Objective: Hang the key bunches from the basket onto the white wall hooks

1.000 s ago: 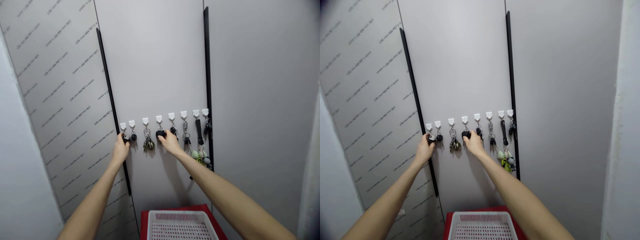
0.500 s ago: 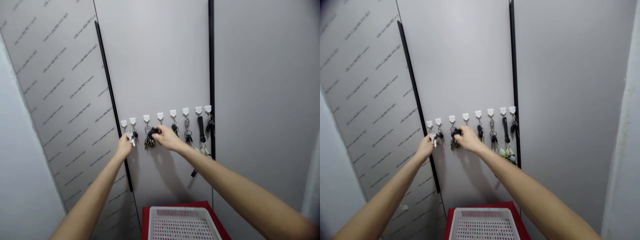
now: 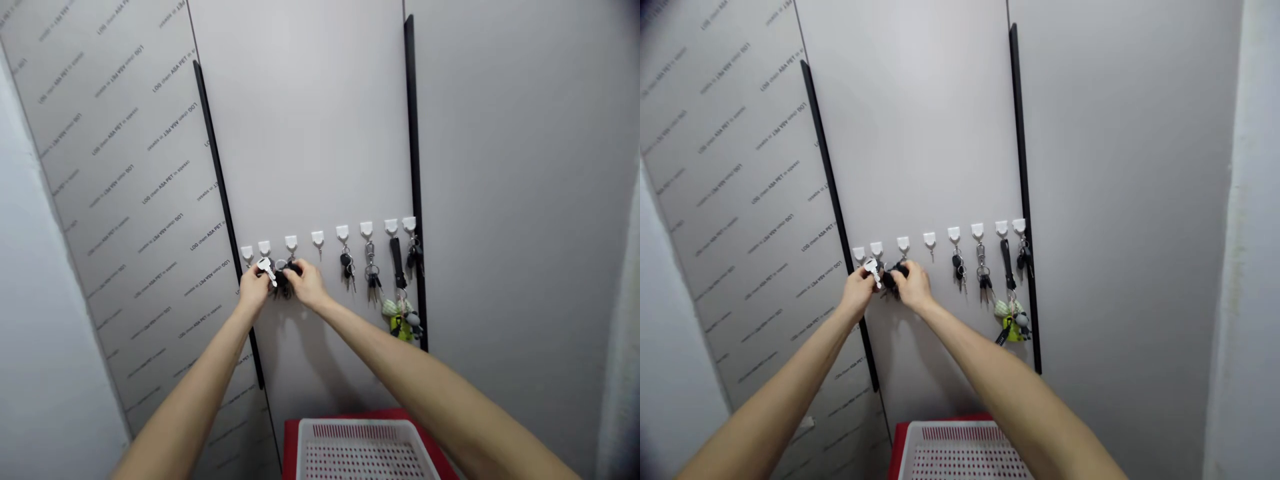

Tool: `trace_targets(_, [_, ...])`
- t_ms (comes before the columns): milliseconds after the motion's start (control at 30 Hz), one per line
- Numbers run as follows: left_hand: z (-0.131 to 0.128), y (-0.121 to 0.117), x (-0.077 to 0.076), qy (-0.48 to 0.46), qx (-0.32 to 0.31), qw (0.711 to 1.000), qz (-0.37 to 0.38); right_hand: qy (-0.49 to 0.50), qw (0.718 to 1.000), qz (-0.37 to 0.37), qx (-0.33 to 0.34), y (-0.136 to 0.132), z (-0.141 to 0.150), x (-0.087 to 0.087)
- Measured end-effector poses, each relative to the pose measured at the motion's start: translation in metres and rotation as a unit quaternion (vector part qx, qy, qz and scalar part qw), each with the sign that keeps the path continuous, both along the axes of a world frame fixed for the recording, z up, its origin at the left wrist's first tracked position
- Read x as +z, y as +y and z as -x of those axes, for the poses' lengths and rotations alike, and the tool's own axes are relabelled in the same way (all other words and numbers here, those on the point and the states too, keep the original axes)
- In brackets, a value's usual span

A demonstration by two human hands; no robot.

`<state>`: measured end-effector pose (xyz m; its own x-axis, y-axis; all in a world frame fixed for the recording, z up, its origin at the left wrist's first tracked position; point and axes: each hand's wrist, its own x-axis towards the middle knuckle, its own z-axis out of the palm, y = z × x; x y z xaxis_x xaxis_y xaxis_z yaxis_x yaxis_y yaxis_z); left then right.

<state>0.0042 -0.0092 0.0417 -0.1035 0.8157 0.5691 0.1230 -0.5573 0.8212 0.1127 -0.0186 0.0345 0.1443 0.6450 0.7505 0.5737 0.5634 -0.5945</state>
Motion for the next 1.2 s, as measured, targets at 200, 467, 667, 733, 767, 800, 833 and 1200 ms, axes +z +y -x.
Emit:
trace_targets(200, [0.015,-0.013,0.059,0.062,0.056,0.995,-0.063,-0.002,0.999,-0.038,-0.005,-0.005,-0.006,0.066])
trace_targets(467, [-0.003,-0.05,-0.055,0.225,-0.165,0.959,0.057,-0.146,0.963,0.153,0.166,-0.057,-0.04,-0.026])
trace_targets(667, [-0.026,-0.084,-0.194,0.351,-0.228,0.899,0.13,-0.151,0.904,0.376,0.137,-0.103,-0.069,-0.173])
trace_targets(733, [-0.031,-0.09,-0.219,0.403,-0.237,0.873,0.138,-0.177,0.898,0.386,0.114,-0.114,-0.078,-0.196])
trace_targets(767, [-0.033,-0.092,-0.226,0.434,-0.242,0.856,0.145,-0.199,0.895,0.384,0.11,-0.117,-0.082,-0.201])
trace_targets(800, [-0.035,-0.093,-0.23,0.467,-0.245,0.835,0.155,-0.22,0.892,0.378,0.112,-0.119,-0.087,-0.2])
trace_targets(833, [-0.036,-0.093,-0.23,0.497,-0.244,0.816,0.164,-0.237,0.893,0.364,0.115,-0.119,-0.093,-0.195])
trace_targets(1200, [-0.12,-0.025,-0.037,0.264,0.034,0.964,0.003,-0.087,0.961,0.034,-0.261,-0.04,-0.142,-0.017])
